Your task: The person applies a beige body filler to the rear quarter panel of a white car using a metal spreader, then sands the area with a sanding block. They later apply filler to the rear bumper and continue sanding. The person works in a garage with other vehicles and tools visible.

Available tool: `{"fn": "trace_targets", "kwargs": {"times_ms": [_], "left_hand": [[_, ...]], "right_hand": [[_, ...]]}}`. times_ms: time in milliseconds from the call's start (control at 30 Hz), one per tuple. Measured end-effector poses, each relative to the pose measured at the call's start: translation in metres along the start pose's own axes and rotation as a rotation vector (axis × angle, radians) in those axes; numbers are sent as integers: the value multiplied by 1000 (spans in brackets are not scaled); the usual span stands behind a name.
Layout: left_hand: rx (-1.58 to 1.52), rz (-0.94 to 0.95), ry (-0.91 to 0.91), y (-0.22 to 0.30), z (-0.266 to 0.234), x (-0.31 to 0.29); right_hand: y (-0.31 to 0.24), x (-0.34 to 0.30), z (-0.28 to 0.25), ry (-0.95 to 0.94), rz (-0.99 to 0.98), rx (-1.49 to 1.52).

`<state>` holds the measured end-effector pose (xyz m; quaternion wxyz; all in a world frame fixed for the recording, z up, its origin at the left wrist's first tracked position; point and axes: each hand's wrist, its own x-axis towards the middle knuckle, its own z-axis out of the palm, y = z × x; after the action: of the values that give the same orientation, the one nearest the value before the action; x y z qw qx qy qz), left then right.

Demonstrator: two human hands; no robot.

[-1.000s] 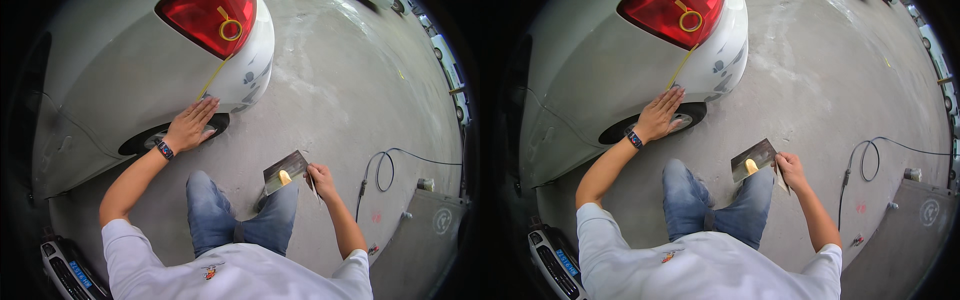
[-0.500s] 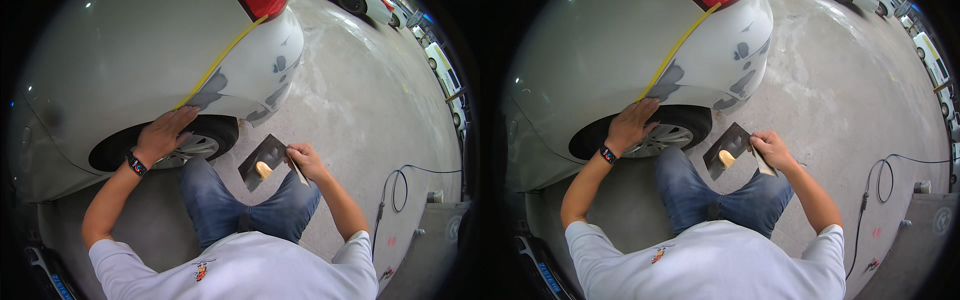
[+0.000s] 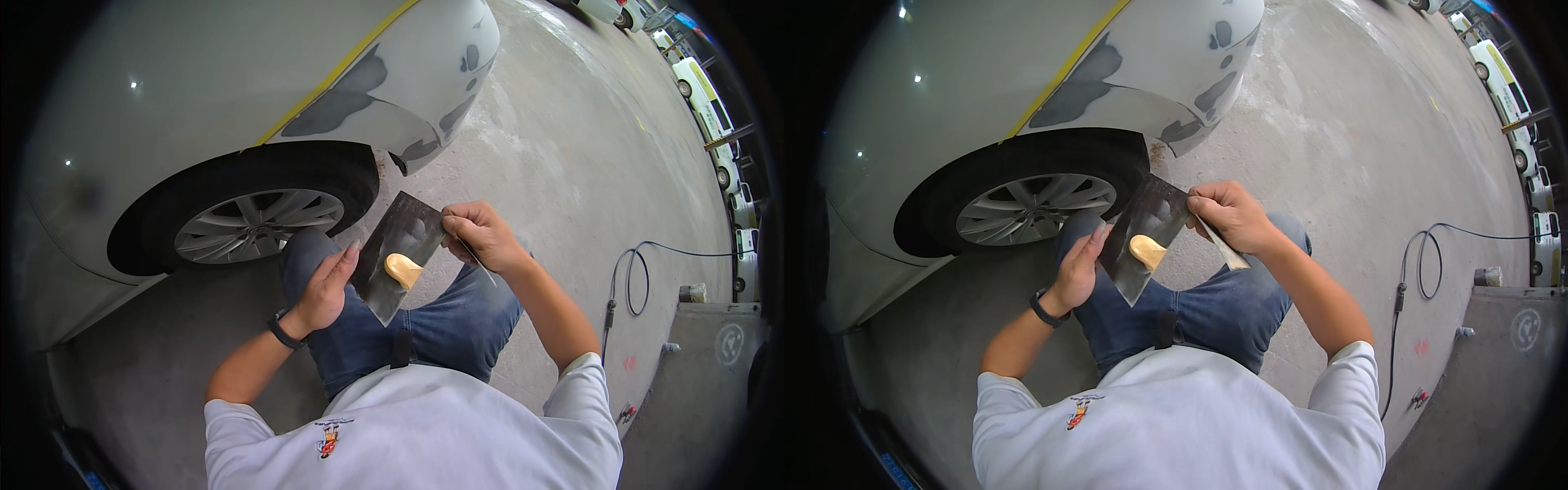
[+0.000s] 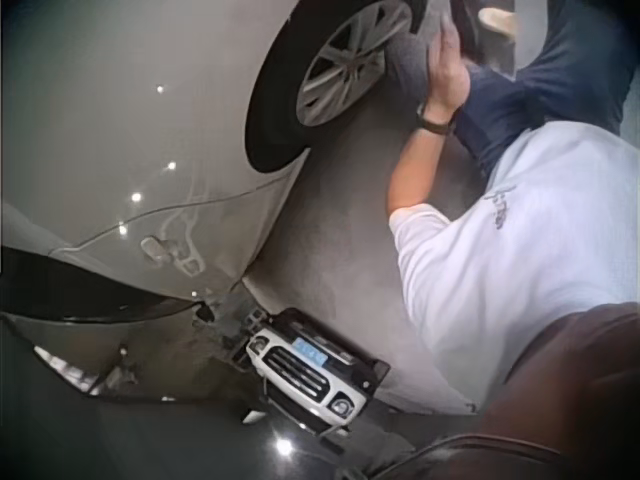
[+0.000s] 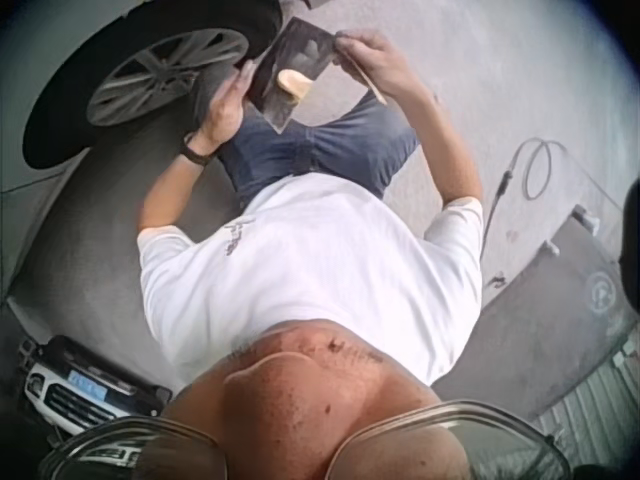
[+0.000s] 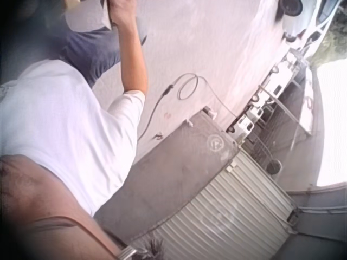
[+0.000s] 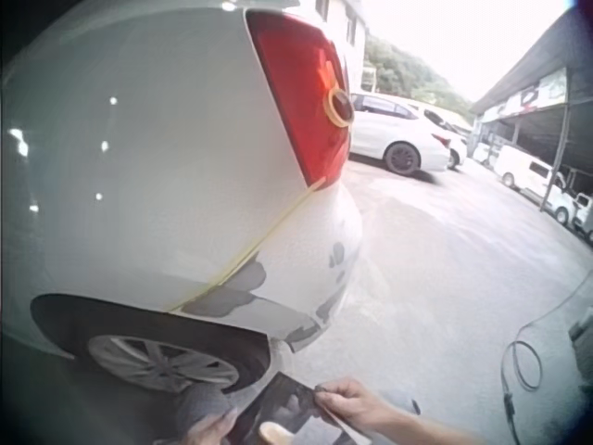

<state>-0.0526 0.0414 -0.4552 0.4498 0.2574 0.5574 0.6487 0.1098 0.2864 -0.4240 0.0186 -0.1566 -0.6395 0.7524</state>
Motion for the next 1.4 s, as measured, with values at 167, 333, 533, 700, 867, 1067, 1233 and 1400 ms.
{"fn": "trace_targets", "kwargs": {"times_ms": [167, 333, 533, 700, 867, 1067, 1233, 1400], "left_hand": [[17, -3, -85, 5, 6, -2], [-44, 76, -23, 26, 7, -7], [-57, 120, 45, 35, 22, -15], [57, 77, 116, 32, 24, -17], [65, 186, 276, 24, -7, -25], [153, 429, -166, 15, -26, -10], [47, 609, -177, 11, -4, 41], [-11, 578, -193, 23, 11, 62]], "right_hand": [[16, 3, 8, 164, 175, 212], [6, -20, 14, 317, 71, 267], [-18, -26, 30, -1, -943, -1124], [-5, -21, 46, -27, -923, -1143], [1, -18, 36, 8, -778, -967], [-24, 34, 22, 455, -1147, -1235], [-35, 85, 51, 699, -1380, -1440], [-34, 113, 63, 825, -1383, -1582]]}}
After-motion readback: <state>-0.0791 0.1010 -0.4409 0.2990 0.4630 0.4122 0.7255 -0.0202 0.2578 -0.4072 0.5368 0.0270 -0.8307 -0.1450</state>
